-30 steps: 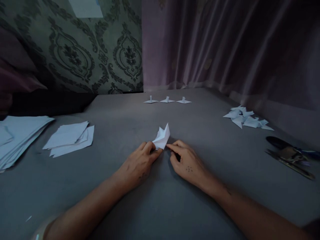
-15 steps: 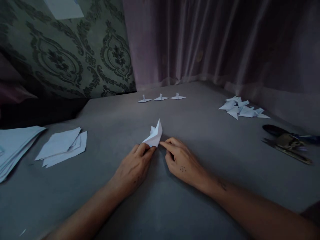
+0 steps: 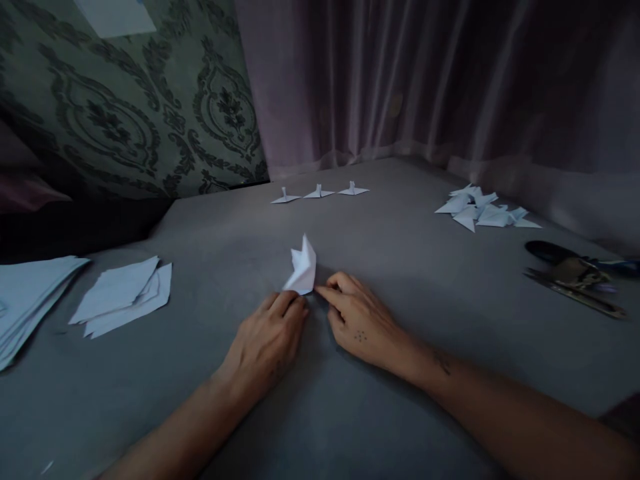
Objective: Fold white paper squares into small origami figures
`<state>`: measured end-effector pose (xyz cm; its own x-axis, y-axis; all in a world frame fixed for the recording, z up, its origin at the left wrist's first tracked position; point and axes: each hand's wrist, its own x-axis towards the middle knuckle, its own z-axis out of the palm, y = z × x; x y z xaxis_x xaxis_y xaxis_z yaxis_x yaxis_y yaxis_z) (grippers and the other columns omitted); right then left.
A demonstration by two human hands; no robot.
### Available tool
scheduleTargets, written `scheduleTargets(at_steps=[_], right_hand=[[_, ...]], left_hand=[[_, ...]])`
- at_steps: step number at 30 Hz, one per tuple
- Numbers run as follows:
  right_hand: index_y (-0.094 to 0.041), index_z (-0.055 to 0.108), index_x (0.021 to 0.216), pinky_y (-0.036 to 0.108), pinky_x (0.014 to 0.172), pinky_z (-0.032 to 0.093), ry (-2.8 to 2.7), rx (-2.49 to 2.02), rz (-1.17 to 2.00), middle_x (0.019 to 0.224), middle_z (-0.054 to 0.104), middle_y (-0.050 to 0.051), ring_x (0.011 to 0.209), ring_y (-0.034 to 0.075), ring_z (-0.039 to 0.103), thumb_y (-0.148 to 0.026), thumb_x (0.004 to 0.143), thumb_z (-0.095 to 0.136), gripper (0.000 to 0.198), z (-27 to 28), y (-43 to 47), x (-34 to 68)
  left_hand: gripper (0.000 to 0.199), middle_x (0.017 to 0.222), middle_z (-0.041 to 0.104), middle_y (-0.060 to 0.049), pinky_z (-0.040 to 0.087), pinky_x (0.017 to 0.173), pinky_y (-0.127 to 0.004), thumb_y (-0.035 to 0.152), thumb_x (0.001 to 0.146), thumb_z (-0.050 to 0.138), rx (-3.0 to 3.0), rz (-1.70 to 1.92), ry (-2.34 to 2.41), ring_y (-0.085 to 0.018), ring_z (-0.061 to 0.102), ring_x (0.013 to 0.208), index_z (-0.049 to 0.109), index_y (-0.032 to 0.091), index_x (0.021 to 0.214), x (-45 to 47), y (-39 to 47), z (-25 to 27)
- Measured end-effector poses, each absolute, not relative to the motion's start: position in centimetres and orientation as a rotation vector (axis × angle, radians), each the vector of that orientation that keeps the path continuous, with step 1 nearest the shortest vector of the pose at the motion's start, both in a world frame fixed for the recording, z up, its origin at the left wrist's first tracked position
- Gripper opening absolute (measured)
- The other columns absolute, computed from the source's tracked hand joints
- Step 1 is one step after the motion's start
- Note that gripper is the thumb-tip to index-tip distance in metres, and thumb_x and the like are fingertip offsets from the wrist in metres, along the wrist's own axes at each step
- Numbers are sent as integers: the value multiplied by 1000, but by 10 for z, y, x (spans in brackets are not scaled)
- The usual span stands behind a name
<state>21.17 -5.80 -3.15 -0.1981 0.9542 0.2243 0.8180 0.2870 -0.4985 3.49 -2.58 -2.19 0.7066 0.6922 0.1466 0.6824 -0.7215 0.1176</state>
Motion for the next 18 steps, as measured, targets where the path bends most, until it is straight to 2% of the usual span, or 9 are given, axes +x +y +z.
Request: scheduleTargets(at_steps=[4, 8, 10, 14, 18], right_hand=[[-20, 61, 107, 33, 86, 43, -2010, -1606, 366, 97, 56, 7, 93, 19, 53, -6, 80, 42, 36, -35, -57, 209], [-19, 58, 109, 32, 86, 44, -1848, -1639, 391, 99, 60, 7, 93, 18, 56, -7, 83, 39, 34, -38, -54, 208], [-20, 55, 115, 32, 86, 44, -1789, -1638, 343, 104, 60, 7, 96, 18, 56, -9, 86, 39, 35, -36, -52, 209], [-23, 53, 123, 36, 91, 40, -1922, -1553, 86, 121, 51, 10, 109, 21, 48, -12, 87, 46, 38, -25, -44, 217], [-24, 66, 97, 40, 95, 32, -2146, -1437, -27, 121, 54, 6, 114, 23, 42, -18, 90, 49, 20, -17, -36, 223]], left_hand=[[24, 111, 58, -11, 54, 71, -34, 15, 93, 32, 2813, 234, 1242, -20, 60, 85, 52, 15, 106, 32, -23, -21], [28, 116, 58, -11, 53, 78, -35, 19, 94, 34, 2873, 277, 1181, -21, 60, 94, 50, 16, 117, 33, -18, -23], [30, 114, 58, -10, 52, 80, -35, 22, 95, 35, 2884, 315, 1161, -22, 59, 96, 50, 18, 120, 34, -14, -25], [29, 109, 59, -8, 51, 81, -34, 28, 95, 35, 2835, 408, 1142, -20, 59, 94, 56, 19, 113, 35, -6, -31], [28, 111, 58, -7, 49, 84, -35, 31, 94, 40, 2764, 528, 1088, -20, 57, 98, 58, 20, 112, 33, -1, -36]])
